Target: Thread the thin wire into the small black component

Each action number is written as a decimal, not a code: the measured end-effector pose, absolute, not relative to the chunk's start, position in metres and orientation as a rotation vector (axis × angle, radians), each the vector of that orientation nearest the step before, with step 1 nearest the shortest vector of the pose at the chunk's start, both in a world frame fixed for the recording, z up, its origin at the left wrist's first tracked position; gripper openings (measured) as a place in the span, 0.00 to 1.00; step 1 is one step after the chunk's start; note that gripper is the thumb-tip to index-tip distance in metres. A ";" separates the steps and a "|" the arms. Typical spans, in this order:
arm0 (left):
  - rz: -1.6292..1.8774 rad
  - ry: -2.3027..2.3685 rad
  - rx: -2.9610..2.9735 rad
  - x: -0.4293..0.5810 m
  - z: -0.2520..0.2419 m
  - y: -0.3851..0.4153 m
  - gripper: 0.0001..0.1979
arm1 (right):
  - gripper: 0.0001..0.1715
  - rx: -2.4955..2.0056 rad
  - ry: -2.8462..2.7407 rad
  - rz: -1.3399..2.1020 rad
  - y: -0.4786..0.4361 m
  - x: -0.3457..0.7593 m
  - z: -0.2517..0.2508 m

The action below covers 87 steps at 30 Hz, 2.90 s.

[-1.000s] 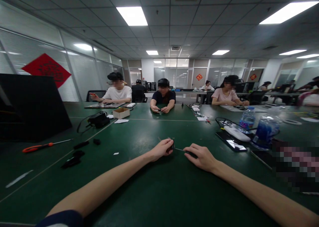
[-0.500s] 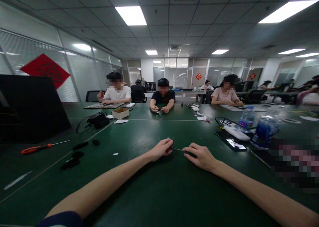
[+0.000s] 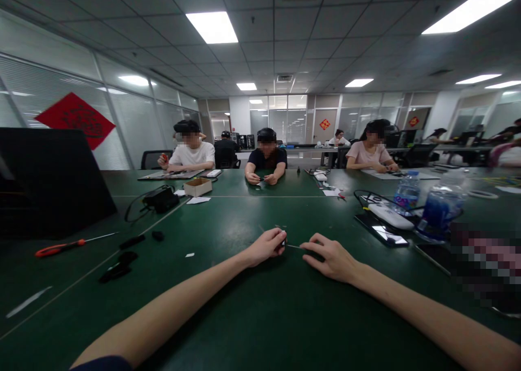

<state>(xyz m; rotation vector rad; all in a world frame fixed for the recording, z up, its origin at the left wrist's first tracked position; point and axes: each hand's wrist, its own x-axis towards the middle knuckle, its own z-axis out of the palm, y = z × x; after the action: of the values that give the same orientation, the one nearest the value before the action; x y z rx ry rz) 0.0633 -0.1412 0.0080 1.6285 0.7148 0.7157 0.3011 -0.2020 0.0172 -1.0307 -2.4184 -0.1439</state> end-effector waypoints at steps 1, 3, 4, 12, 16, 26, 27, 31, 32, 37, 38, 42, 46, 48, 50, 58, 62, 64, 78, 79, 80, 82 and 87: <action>0.717 0.716 1.633 0.063 0.008 -0.141 0.21 | 0.18 -1.029 -2.424 -0.145 -0.202 0.301 0.018; 0.710 0.715 1.638 0.063 0.008 -0.141 0.21 | 0.18 -1.027 -2.446 -0.147 -0.202 0.301 0.019; 0.703 0.715 1.641 0.063 0.008 -0.141 0.21 | 0.17 -1.027 -2.459 -0.147 -0.202 0.301 0.019; 0.698 0.739 1.673 0.063 0.008 -0.140 0.21 | 0.17 -1.065 -2.467 -0.243 -0.200 0.301 0.013; 0.699 0.720 1.652 0.063 0.008 -0.139 0.20 | 0.17 -1.085 -2.465 -0.262 -0.200 0.299 0.011; 0.710 0.670 1.623 0.062 0.010 -0.139 0.18 | 0.17 -1.121 -2.428 -0.249 -0.200 0.298 0.012; 0.711 0.668 1.622 0.061 0.010 -0.139 0.18 | 0.17 -1.118 -2.424 -0.250 -0.200 0.298 0.011; 0.706 0.657 1.602 0.061 0.011 -0.140 0.18 | 0.17 -1.128 -2.424 -0.243 -0.200 0.298 0.011; 0.705 0.654 1.594 0.061 0.011 -0.140 0.18 | 0.18 -1.137 -2.424 -0.244 -0.200 0.298 0.011; 0.697 0.662 1.562 0.061 0.011 -0.140 0.18 | 0.18 -1.163 -2.400 -0.265 -0.200 0.297 0.011; 0.695 0.662 1.556 0.061 0.011 -0.140 0.18 | 0.18 -1.163 -2.397 -0.263 -0.200 0.297 0.011; 0.683 0.622 1.533 0.061 0.011 -0.139 0.18 | 0.18 -1.172 -2.391 -0.246 -0.200 0.298 0.010; 0.676 0.599 1.514 0.061 0.010 -0.137 0.17 | 0.18 -1.200 -2.378 -0.252 -0.201 0.298 0.009; 0.678 0.608 1.504 0.061 0.010 -0.137 0.17 | 0.17 -1.207 -2.373 -0.252 -0.200 0.298 0.008; 0.679 0.619 1.505 0.060 0.011 -0.139 0.18 | 0.17 -1.215 -2.357 -0.233 -0.197 0.299 0.006; 0.669 0.687 1.627 0.062 0.013 -0.145 0.20 | 0.17 -1.318 -2.209 -0.150 -0.180 0.313 0.005; 0.728 0.687 1.588 0.063 0.007 -0.140 0.20 | 0.17 -1.186 -2.318 -0.125 -0.189 0.309 0.010; 0.741 0.687 1.574 0.064 0.005 -0.138 0.20 | 0.17 -1.114 -2.380 -0.107 -0.193 0.306 0.013; 0.737 0.696 1.581 0.064 0.004 -0.138 0.20 | 0.16 -1.036 -2.464 -0.087 -0.196 0.306 0.017; 0.737 0.701 1.584 0.064 0.004 -0.138 0.20 | 0.16 -1.033 -2.466 -0.083 -0.196 0.306 0.017; 0.736 0.702 1.586 0.064 0.005 -0.139 0.21 | 0.16 -1.030 -2.470 -0.078 -0.196 0.306 0.017; 0.733 0.694 1.591 0.063 0.006 -0.140 0.20 | 0.16 -1.028 -2.477 -0.067 -0.197 0.306 0.018; 0.734 0.690 1.595 0.064 0.006 -0.140 0.20 | 0.17 -1.036 -2.478 -0.048 -0.197 0.306 0.019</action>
<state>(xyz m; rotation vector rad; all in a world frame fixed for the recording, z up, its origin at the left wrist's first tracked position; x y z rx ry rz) 0.0638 -0.1402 0.0061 1.5946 0.6898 0.7339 0.3056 -0.1970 0.0194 -1.0360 -2.4783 -0.0484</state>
